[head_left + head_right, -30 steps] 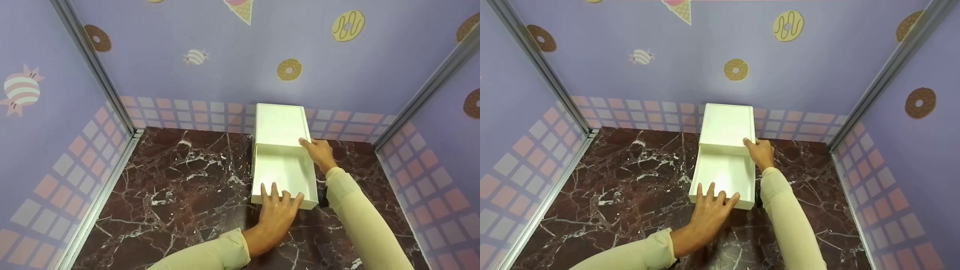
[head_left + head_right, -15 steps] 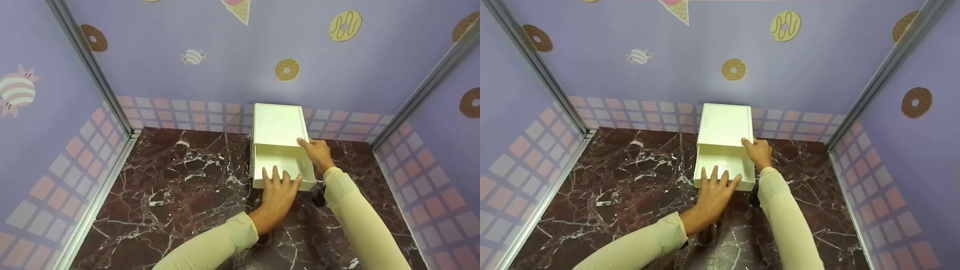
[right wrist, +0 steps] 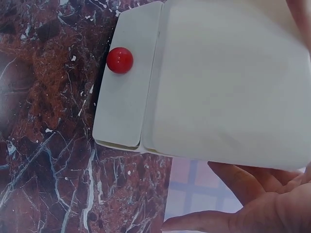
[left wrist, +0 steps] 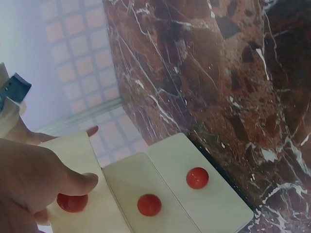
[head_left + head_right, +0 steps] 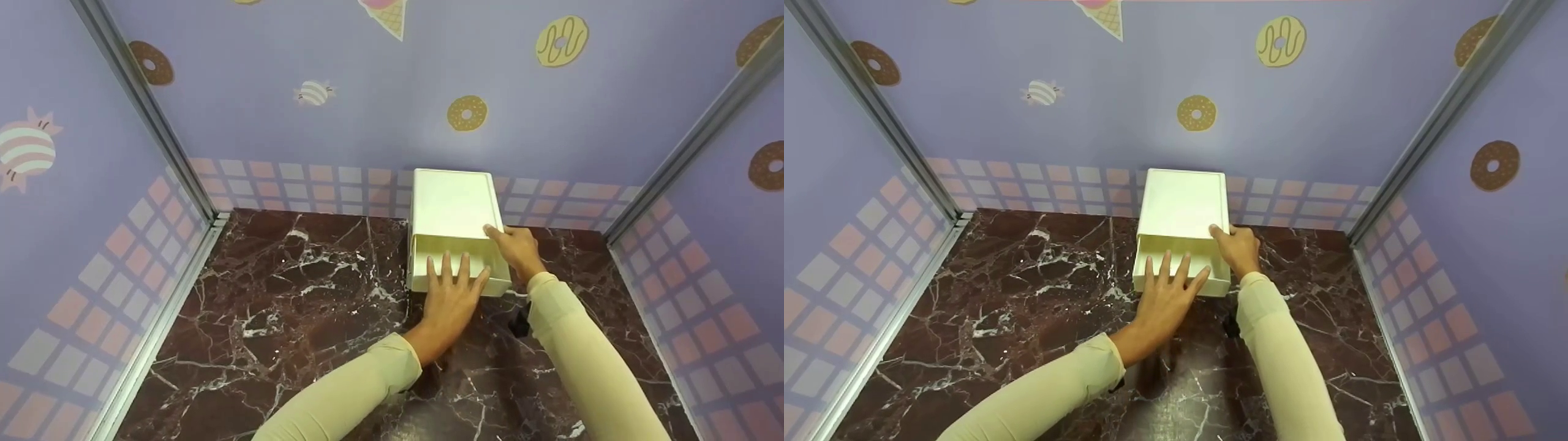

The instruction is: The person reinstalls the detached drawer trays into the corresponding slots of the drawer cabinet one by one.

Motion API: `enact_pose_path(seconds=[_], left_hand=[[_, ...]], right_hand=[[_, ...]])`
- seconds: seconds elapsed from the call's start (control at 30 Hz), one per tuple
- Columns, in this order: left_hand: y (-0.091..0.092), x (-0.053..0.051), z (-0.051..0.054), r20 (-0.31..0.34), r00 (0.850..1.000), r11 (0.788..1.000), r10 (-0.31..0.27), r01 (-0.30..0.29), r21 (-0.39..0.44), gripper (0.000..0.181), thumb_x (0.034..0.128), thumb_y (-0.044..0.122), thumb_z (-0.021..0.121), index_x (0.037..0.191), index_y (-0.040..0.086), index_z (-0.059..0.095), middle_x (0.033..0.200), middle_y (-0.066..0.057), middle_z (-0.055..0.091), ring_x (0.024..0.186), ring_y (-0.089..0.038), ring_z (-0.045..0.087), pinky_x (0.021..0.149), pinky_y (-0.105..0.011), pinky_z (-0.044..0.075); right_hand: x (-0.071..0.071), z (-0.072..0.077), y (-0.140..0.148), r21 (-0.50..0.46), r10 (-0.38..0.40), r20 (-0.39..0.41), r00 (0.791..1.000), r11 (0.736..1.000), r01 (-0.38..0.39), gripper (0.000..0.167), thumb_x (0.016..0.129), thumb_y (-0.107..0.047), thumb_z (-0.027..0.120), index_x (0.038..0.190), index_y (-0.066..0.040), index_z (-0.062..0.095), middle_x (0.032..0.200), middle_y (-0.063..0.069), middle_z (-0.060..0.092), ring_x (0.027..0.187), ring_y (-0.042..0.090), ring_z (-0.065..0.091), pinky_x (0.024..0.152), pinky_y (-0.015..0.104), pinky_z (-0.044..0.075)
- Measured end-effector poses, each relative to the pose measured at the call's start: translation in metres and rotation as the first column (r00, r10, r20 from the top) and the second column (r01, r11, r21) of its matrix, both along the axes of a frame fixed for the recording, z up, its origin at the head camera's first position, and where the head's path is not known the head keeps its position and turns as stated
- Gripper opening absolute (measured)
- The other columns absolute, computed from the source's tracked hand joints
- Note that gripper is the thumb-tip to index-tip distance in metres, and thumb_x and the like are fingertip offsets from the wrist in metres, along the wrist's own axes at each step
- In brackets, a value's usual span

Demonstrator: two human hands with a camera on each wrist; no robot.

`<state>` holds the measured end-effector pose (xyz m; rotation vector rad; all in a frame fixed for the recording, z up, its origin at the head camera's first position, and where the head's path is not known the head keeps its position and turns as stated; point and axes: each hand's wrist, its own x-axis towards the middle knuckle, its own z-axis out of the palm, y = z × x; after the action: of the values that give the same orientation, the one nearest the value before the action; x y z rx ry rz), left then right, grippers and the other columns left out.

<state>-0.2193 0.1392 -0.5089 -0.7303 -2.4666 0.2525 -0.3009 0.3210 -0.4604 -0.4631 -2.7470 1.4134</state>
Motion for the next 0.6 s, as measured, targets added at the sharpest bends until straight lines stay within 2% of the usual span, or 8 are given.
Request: enact_pose_path(seconds=[0.23, 0.4, 0.6], left_hand=[[0.0, -0.013, 0.002, 0.05, 0.999, 1.0, -0.003, 0.003, -0.011, 0.068, 0.0986, 0.024, 0.06, 0.159, 0.038, 0.033, 0.161, -0.012, 0.043, 0.144, -0.047, 0.043, 0.115, -0.068, 0.035], [0.0, -0.023, 0.002, 0.056, 0.998, 1.0, -0.019, 0.018, 0.005, 0.066, 0.1016, 0.019, 0.053, 0.161, 0.037, 0.03, 0.16, -0.015, 0.043, 0.145, -0.047, 0.042, 0.116, -0.067, 0.034], [0.0, -0.037, 0.003, 0.088, 0.996, 1.0, -0.025, 0.024, 0.007, 0.072, 0.0994, 0.015, 0.055, 0.162, 0.035, 0.026, 0.163, -0.019, 0.036, 0.149, -0.048, 0.035, 0.12, -0.066, 0.029]], right_hand=[[0.0, 0.0, 0.001, 0.011, 0.005, 0.013, 1.0, 1.0, -0.005, 0.064, 0.097, -0.055, 0.06, 0.143, -0.01, 0.059, 0.149, 0.019, 0.055, 0.144, 0.043, 0.042, 0.121, 0.056, 0.033], [0.0, 0.0, 0.001, 0.006, -0.006, 0.013, 1.0, 1.0, 0.006, 0.063, 0.096, -0.054, 0.061, 0.141, -0.01, 0.061, 0.147, 0.019, 0.057, 0.14, 0.041, 0.048, 0.118, 0.054, 0.039], [-0.001, 0.0, 0.0, 0.024, -0.006, 0.011, 1.0, 1.0, 0.005, 0.063, 0.096, -0.054, 0.06, 0.141, -0.009, 0.061, 0.146, 0.02, 0.057, 0.136, 0.041, 0.05, 0.114, 0.054, 0.043]])
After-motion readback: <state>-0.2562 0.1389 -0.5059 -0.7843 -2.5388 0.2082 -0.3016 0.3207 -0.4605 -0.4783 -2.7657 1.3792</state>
